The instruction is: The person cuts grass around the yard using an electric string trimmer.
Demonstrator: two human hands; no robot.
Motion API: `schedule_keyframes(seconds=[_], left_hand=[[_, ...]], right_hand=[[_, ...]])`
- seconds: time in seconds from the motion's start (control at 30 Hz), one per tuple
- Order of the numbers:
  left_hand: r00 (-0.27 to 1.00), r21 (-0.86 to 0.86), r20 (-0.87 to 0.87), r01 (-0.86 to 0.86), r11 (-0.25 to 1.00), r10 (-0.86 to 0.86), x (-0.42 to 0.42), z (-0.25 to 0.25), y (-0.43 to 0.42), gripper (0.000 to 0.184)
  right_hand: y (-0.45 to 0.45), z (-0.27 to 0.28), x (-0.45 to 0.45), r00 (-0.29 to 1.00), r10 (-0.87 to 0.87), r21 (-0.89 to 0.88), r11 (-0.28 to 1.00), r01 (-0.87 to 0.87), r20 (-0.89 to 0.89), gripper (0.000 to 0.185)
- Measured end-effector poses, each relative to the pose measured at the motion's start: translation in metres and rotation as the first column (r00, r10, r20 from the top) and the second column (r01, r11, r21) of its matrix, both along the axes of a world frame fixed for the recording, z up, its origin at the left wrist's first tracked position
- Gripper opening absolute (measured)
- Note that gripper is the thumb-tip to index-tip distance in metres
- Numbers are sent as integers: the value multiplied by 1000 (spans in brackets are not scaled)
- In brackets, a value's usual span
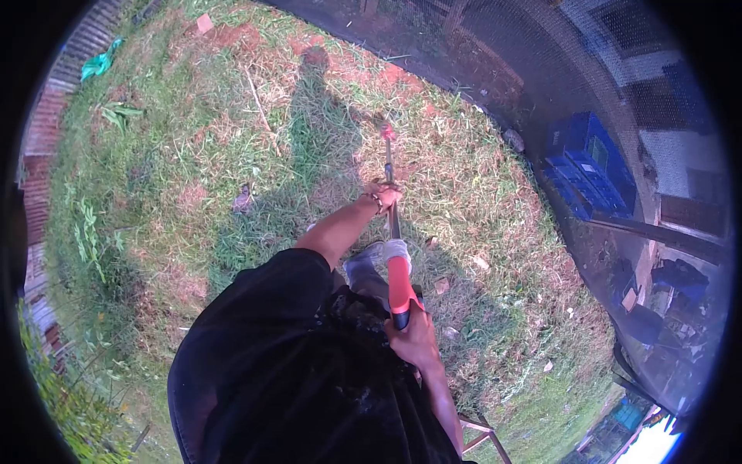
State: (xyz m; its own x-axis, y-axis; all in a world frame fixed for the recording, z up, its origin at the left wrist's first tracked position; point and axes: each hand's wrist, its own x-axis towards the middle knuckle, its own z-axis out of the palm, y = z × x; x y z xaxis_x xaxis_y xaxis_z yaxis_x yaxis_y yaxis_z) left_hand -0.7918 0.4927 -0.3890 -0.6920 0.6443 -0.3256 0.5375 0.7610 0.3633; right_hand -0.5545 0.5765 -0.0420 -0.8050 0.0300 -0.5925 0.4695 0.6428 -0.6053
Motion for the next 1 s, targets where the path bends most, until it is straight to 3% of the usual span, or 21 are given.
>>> schedule_keyframes(seconds=[0.1,0.17,0.23,0.3,0.33,0.4,0.5,0.6,0.73,0.8,0.83,1.0], left_hand=[[998,-68,47,-45,997,49,23,33,-59,16],[982,-11,26,-189,982,189,49,30,-101,28],[955,66,73,-294,954,289,81,15,-146,25],[945,45,163,-295,954,284,115,48,-184,25],[933,114,130,-351,929,337,130,64,-188,24],[900,257,76,-434,863,430,151,84,-193,27],[862,439,55,-474,763,504,152,84,-179,31],[885,435,145,-459,775,442,149,135,-162,33],[942,466,76,-324,823,328,129,157,-122,36],[944,496,77,-316,808,322,111,172,-103,36],[944,513,77,-314,799,322,101,175,-93,36],[971,533,68,-230,814,230,51,129,-64,27]], right_hand=[[13,4,-7,998,50,-207,977,-39,45,15],[22,8,-15,987,137,-318,942,-102,88,17],[29,12,-21,970,180,-443,892,-90,165,24],[30,36,-44,897,394,-397,870,-294,199,32],[26,55,-55,843,490,-377,840,-390,221,36],[11,83,-64,840,533,-323,816,-479,101,42],[45,93,-70,825,486,-341,857,-386,287,38],[71,130,-61,875,423,-282,891,-354,235,37],[92,172,-49,924,375,-66,926,-371,73,45],[87,188,-51,938,307,-53,952,-303,161,45],[80,187,-47,956,278,13,960,-280,96,44],[26,143,-24,966,254,325,919,-223,-55,41]])
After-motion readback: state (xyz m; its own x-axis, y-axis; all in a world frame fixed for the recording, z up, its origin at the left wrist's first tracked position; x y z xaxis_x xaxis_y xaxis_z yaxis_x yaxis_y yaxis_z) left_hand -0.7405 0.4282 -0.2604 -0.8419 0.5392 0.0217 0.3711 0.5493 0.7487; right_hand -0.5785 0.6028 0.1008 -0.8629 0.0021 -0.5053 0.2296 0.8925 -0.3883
